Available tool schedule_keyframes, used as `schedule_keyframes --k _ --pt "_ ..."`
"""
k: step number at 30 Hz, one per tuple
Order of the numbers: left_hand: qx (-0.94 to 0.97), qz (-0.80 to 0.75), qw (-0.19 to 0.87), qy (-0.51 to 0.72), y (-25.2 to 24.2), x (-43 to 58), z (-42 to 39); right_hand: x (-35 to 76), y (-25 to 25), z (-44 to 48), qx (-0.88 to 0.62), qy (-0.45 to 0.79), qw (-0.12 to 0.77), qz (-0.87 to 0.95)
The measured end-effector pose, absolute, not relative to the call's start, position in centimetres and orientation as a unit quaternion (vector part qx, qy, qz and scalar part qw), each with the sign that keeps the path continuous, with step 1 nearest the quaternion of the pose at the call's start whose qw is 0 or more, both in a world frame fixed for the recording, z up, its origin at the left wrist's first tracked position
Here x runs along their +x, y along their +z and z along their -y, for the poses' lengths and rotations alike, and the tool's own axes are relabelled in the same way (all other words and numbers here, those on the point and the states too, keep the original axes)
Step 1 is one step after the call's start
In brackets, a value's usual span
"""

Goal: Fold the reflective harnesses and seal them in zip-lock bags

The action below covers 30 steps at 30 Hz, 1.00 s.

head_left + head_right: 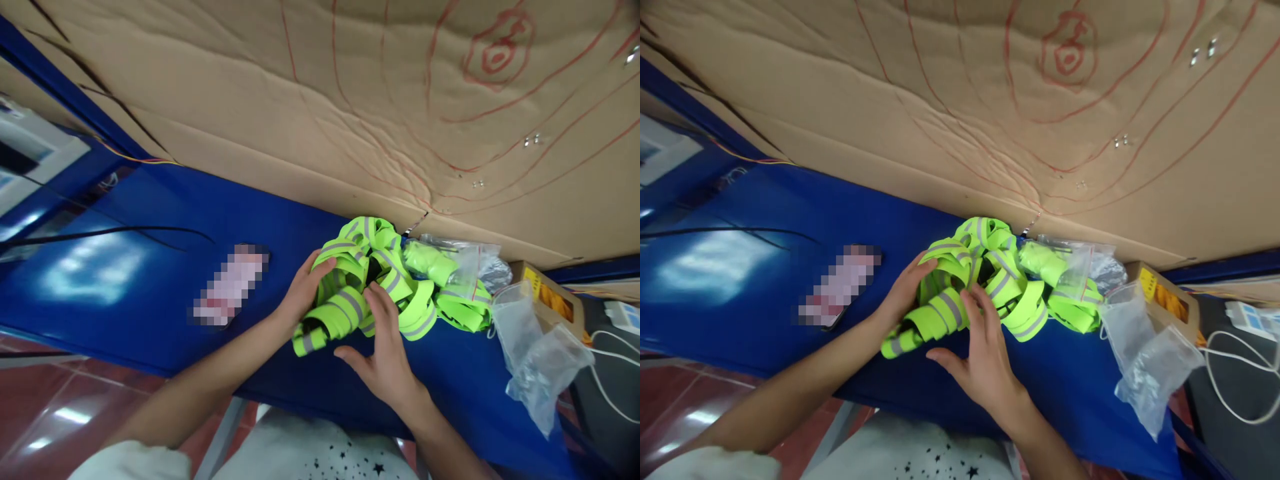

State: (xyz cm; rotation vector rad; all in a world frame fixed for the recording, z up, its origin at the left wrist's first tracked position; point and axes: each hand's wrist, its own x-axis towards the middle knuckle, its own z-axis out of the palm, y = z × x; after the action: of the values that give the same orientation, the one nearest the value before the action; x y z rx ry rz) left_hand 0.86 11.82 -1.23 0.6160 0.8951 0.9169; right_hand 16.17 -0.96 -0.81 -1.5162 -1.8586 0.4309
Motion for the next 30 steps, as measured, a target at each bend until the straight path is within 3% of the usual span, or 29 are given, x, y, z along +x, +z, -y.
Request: schedule_keyframes --k 5,15,18,20,23,26,28,30 --pt "0.286 -0.406 0.723 0.479 -1.4 1.5 -10.2 15.5 -1.7 0.8 -0.572 0.225 0.344 0.710" --pt "0.279 -0.469 0.660 0.517 -2.3 0.3 -13.7 16.2 -2.6 4.6 -0.553 0.212 0.178 0.786" --pt "0.303 -0.498 0.616 0.529 -3.7 -0.2 -15.4 17.5 -2.2 6.0 -0.549 0.243 0.200 0.775" --pt "0.361 -0.526 0.557 0.532 -4.1 -0.7 -15.7 18.5 -1.9 6.8 -0.546 0.253 0.223 0.767" --pt "0.553 -0.538 0.357 0.527 -3.2 -1.6 -13.5 20.0 -1.1 7.6 -0.532 0.259 0.209 0.778" --pt "0.771 -0.417 0.175 0.448 -1.8 -2.5 -8.9 21.1 -0.1 8.3 -0.524 0.258 0.186 0.790" --pt "0.899 -0.271 0.170 0.300 -1.7 -2.7 -5.6 21.4 0.9 8.5 -0.517 0.275 0.172 0.792" --pt "0.945 -0.228 0.168 0.166 -2.5 -2.6 -3.2 21.0 1.7 8.6 -0.507 0.294 0.166 0.793"
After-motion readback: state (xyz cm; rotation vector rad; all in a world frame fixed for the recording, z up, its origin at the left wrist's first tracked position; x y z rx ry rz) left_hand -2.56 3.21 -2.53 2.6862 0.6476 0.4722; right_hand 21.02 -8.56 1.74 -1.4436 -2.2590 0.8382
